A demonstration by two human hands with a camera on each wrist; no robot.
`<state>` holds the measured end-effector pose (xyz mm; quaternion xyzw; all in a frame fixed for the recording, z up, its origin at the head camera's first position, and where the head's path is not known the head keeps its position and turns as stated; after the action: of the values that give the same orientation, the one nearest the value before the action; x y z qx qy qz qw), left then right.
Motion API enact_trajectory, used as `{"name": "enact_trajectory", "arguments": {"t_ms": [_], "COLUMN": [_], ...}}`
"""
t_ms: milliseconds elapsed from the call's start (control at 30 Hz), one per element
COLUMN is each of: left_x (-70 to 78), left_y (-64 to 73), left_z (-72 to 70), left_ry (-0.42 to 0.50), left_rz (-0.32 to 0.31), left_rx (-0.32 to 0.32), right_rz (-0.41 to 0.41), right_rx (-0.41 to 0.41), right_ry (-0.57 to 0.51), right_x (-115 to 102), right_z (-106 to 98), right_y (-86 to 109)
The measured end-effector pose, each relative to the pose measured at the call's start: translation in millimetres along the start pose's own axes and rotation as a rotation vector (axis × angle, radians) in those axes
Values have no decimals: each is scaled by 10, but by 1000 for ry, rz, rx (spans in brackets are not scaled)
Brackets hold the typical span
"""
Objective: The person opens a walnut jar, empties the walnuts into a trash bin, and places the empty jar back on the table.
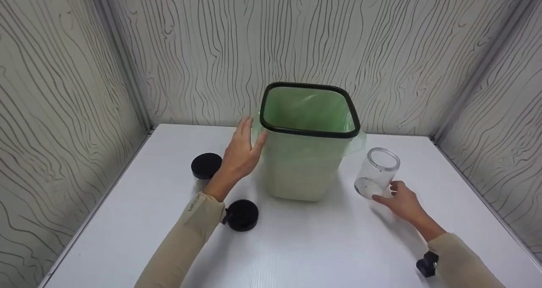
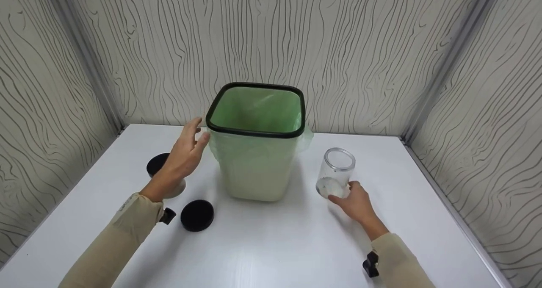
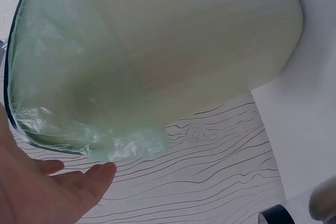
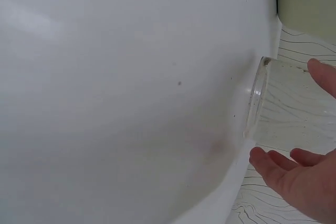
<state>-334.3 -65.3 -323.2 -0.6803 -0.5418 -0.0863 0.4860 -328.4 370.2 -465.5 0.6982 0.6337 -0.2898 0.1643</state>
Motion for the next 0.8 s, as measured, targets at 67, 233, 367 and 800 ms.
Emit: {"name": "enact_trajectory", "arguments": {"t_ms": [67,233,367,800], "left_x": [-67,-245,-360,-809], "left_y": [52,183,271,397], "left_z": [0,9,3,-246], "left_ry": [-14,-92,-152,-315], "left_rz": [2,-6,5,4], "left_rx": [-11,-40,-42,62], "right_rz": [-16,-57,-80,-106], "right_rx": [5,11,17,-16], "right_ry": [7,20,6,-79], "right_x": [-12,-42,-66,-334], "right_z": [-13,-24,-14,96], "right_y": [40,162,260,501]}}
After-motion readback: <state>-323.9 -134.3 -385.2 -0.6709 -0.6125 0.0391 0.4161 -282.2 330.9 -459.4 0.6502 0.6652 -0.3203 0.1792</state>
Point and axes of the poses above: each hand's wrist, its own y-axis away from the middle knuckle, its own z-axis out of the palm, x = y × z, the point moved 6 cm from there along -y, towards the middle knuckle, and after that the axes turned 12 degrees about x, right-handed, at the moved point
